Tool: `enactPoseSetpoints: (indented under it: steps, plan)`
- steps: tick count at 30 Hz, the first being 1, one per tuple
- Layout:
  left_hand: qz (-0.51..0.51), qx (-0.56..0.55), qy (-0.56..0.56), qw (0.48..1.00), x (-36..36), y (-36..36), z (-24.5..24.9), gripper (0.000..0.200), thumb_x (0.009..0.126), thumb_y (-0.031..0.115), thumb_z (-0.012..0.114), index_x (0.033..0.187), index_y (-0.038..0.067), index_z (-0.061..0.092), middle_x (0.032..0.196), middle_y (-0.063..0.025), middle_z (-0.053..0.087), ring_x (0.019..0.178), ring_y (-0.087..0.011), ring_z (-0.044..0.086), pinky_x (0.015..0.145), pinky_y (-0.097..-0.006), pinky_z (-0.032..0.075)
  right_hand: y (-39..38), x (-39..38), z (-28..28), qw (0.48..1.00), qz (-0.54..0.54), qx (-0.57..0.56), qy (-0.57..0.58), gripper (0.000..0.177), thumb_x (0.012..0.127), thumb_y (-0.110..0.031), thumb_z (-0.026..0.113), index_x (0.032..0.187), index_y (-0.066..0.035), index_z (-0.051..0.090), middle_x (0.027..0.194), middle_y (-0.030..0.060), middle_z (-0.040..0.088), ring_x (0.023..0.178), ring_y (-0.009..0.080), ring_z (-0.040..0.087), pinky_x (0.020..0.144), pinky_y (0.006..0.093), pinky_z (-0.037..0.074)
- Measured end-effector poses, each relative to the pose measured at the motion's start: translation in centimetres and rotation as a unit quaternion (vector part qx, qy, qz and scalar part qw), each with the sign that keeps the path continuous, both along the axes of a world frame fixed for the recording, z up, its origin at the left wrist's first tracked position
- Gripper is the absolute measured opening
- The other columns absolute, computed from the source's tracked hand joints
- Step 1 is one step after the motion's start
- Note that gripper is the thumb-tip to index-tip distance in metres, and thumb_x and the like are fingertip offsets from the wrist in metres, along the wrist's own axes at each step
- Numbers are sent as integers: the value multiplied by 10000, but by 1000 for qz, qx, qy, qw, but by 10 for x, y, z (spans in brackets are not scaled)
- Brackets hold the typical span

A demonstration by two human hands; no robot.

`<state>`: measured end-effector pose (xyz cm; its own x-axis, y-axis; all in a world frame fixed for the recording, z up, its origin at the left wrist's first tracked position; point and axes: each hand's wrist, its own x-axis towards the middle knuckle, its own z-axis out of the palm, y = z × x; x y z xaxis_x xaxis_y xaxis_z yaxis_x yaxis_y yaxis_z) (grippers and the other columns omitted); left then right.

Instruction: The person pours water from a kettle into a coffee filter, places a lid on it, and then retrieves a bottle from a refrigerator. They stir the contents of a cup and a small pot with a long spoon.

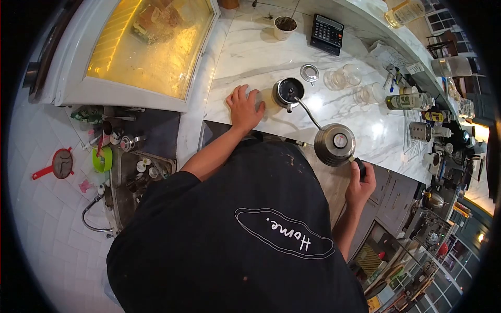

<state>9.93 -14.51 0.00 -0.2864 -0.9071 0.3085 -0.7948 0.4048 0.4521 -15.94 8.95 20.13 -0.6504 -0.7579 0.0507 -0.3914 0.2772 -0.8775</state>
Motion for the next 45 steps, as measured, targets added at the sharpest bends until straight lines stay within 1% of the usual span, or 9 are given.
enactPoseSetpoints:
  steps: [4, 7, 14, 18, 23, 27, 30, 35, 45]
  plan:
    - [0, -1, -3, 1000, 0, -1, 0, 437, 821, 307, 768, 1203, 117, 671, 1366, -169, 507, 1351, -366, 397, 1102, -541, 258, -4, 1, -10, 1000, -3, -3, 2, 145, 965, -115, 725, 977, 16, 663, 830, -31, 605, 754, 47, 519, 666, 210, 410]
    - [-1, -1, -2, 1000, -1, -1, 0, 439, 816, 310, 772, 1198, 118, 674, 1364, -172, 510, 1351, -368, 399, 1104, -538, 259, -9, 8, -5, 999, -20, -7, -38, 143, 965, -115, 726, 970, 13, 665, 814, -36, 597, 741, 46, 511, 657, 210, 403]
    - [-1, -2, 3, 1000, 1, 0, -1, 446, 807, 313, 776, 1197, 121, 676, 1365, -174, 522, 1349, -371, 405, 1106, -537, 264, -2, 4, -5, 1000, -15, -13, 12, 145, 977, -120, 716, 954, 12, 660, 802, -37, 580, 734, 46, 497, 656, 209, 396]
    - [0, -22, -7, 1000, 0, -1, -3, 440, 804, 307, 784, 1190, 122, 683, 1348, -156, 522, 1328, -348, 413, 1076, -519, 275, -1, 8, -3, 1000, -24, -15, 3, 139, 981, -113, 710, 955, 13, 658, 809, -35, 581, 738, 46, 499, 652, 209, 398]
    - [0, -1, -3, 1000, 0, -1, -2, 442, 805, 315, 777, 1191, 121, 681, 1359, -167, 523, 1343, -362, 408, 1095, -534, 268, -6, 16, -6, 998, -50, -23, -4, 140, 972, -106, 721, 963, 18, 656, 805, -31, 581, 735, 44, 503, 649, 208, 401]
    - [-3, 5, 1, 1000, 1, -1, -3, 448, 808, 315, 773, 1200, 121, 673, 1365, -175, 521, 1350, -371, 403, 1101, -541, 265, -8, 14, -6, 999, -35, -21, 8, 150, 967, -111, 730, 961, 19, 656, 806, -26, 594, 735, 50, 513, 655, 210, 407]
    - [-2, -17, -4, 1000, 1, -1, -2, 441, 806, 306, 781, 1193, 121, 680, 1347, -160, 522, 1327, -354, 417, 1076, -523, 276, -8, 11, -3, 1000, -26, -10, 4, 148, 967, -111, 730, 960, 17, 656, 809, -24, 602, 736, 54, 518, 658, 212, 410]
    - [-1, -17, -5, 1000, 1, -1, 0, 441, 810, 305, 778, 1199, 124, 676, 1351, -158, 518, 1332, -351, 414, 1077, -525, 277, -4, 5, -2, 1000, -5, 7, 21, 133, 973, -105, 718, 969, 14, 660, 817, -26, 604, 744, 55, 516, 664, 214, 413]
    - [7, -7, -11, 1000, 0, 0, 0, 432, 809, 302, 778, 1194, 131, 681, 1355, -146, 520, 1336, -348, 417, 1083, -525, 279, -4, -16, -7, 1000, -19, 6, -4, 162, 976, -138, 724, 968, 11, 661, 824, -40, 581, 745, 50, 494, 658, 205, 394]
